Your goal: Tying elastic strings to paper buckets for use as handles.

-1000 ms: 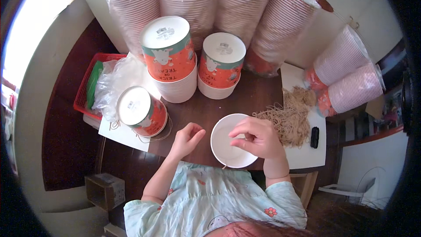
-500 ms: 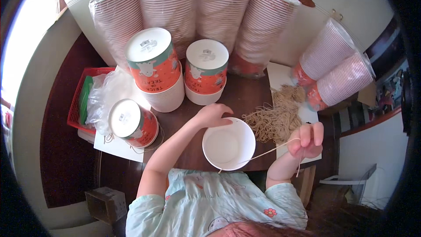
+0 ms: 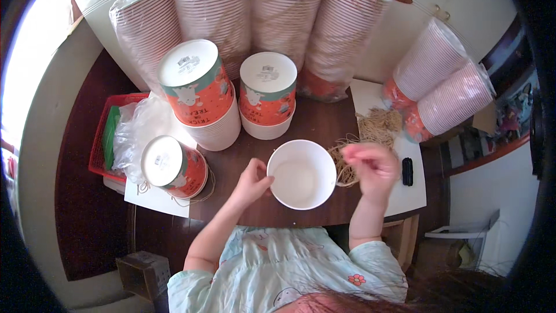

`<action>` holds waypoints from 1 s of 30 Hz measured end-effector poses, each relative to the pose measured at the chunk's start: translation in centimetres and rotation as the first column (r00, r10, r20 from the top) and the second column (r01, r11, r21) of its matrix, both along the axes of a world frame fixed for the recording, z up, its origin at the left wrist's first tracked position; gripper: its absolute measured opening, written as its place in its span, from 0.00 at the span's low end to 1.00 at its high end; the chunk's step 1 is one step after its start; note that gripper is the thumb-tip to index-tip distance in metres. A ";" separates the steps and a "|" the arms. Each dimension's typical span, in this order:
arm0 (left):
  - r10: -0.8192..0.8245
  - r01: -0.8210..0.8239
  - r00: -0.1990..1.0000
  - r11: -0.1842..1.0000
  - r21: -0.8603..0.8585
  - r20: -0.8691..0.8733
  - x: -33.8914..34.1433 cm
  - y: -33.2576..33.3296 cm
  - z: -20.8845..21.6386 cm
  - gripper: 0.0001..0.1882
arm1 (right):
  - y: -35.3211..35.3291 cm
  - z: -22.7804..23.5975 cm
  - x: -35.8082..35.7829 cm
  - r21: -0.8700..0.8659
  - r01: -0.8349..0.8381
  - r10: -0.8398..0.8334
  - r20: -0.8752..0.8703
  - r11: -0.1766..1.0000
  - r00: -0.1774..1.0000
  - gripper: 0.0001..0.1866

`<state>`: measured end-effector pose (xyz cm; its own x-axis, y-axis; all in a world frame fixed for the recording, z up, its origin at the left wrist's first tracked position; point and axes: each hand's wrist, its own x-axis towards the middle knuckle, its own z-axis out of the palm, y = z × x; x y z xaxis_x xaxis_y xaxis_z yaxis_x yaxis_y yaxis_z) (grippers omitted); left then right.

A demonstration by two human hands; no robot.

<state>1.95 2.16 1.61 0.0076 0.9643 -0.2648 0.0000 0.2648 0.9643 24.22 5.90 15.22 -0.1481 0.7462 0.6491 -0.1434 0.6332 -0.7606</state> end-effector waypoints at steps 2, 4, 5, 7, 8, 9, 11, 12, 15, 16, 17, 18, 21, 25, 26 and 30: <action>0.063 -0.056 0.991 0.996 -0.065 0.115 0.5 -2.2 0.7 0.15 | 0.2 -2.1 -1.5 -0.118 -0.116 0.122 0.047 0.986 0.991 0.05; 0.175 -0.122 0.968 0.954 0.275 -0.179 0.9 -3.4 0.1 0.14 | -0.2 -3.3 -2.9 -0.197 -0.064 0.089 0.119 0.978 0.989 0.05; 0.177 -0.125 0.968 0.954 0.271 -0.178 0.8 -3.8 -0.2 0.14 | -0.2 -3.7 -3.4 -0.178 -0.016 0.055 0.217 0.984 0.975 0.04; 0.258 -0.152 0.941 0.900 0.408 -0.218 0.8 -4.6 1.1 0.12 | -0.5 -3.9 -4.2 -0.206 -0.026 0.074 0.229 0.978 0.971 0.04; 0.260 -0.155 0.941 0.900 0.406 -0.218 0.7 -4.6 1.6 0.12 | -0.7 -4.1 -4.4 -0.231 -0.032 0.089 0.240 0.973 0.967 0.04; 0.240 -0.134 0.953 0.878 0.459 -0.182 0.6 -4.5 1.9 0.12 | -0.7 -4.8 -4.5 -0.247 -0.038 0.102 0.251 0.968 0.963 0.04; 0.220 -0.116 0.964 0.851 0.512 -0.149 0.5 -4.2 2.4 0.12 | -0.7 -5.4 -4.8 -0.269 -0.067 0.133 0.237 0.961 0.962 0.04; 0.194 -0.063 0.962 0.840 0.538 -0.190 0.5 -4.0 2.6 0.13 | -0.7 -5.5 -4.9 -0.289 -0.091 0.160 0.223 0.953 0.962 0.04; 0.110 0.015 0.972 0.850 0.527 -0.205 0.8 -3.8 3.8 0.16 | -0.9 -5.2 -5.2 -0.311 -0.126 0.195 0.202 0.942 0.960 0.04; 0.057 0.038 0.983 0.869 0.493 -0.176 0.9 -3.9 4.1 0.17 | -0.9 -5.2 -5.2 -0.312 -0.124 0.193 0.202 0.942 0.960 0.04; 0.055 0.039 0.983 0.870 0.492 -0.176 1.0 -3.8 4.2 0.17 | -0.9 -5.3 -5.2 -0.314 -0.128 0.197 0.199 0.941 0.960 0.04; 0.015 0.085 0.982 0.853 0.516 -0.187 1.1 -3.6 4.2 0.16 | -0.9 -5.4 -5.2 -0.315 -0.131 0.200 0.197 0.940 0.960 0.04; -0.043 0.158 0.973 0.837 0.524 -0.225 1.0 -3.6 4.1 0.16 | -0.8 -5.8 -5.1 -0.336 -0.130 0.200 0.181 0.933 0.963 0.04; -0.050 0.175 0.966 0.846 0.504 -0.253 1.0 -3.5 3.7 0.15 | -0.7 -6.0 -5.3 -0.364 -0.135 0.210 0.175 0.922 0.962 0.04; -0.049 0.175 0.966 0.846 0.503 -0.252 1.0 -3.4 3.6 0.15 | -0.6 -6.2 -5.3 -0.349 -0.131 0.201 0.174 0.928 0.964 0.05; -0.023 0.173 0.961 0.829 0.531 -0.277 1.2 -3.5 4.0 0.13 | -0.5 -6.5 -5.4 -0.347 -0.128 0.201 0.183 0.929 0.962 0.06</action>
<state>3.16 -1.32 5.63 0.1166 0.9474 0.2982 0.2556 -0.3187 0.9127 18.77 5.38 8.71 -0.3940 0.8650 0.3106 -0.0365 0.3229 -0.9457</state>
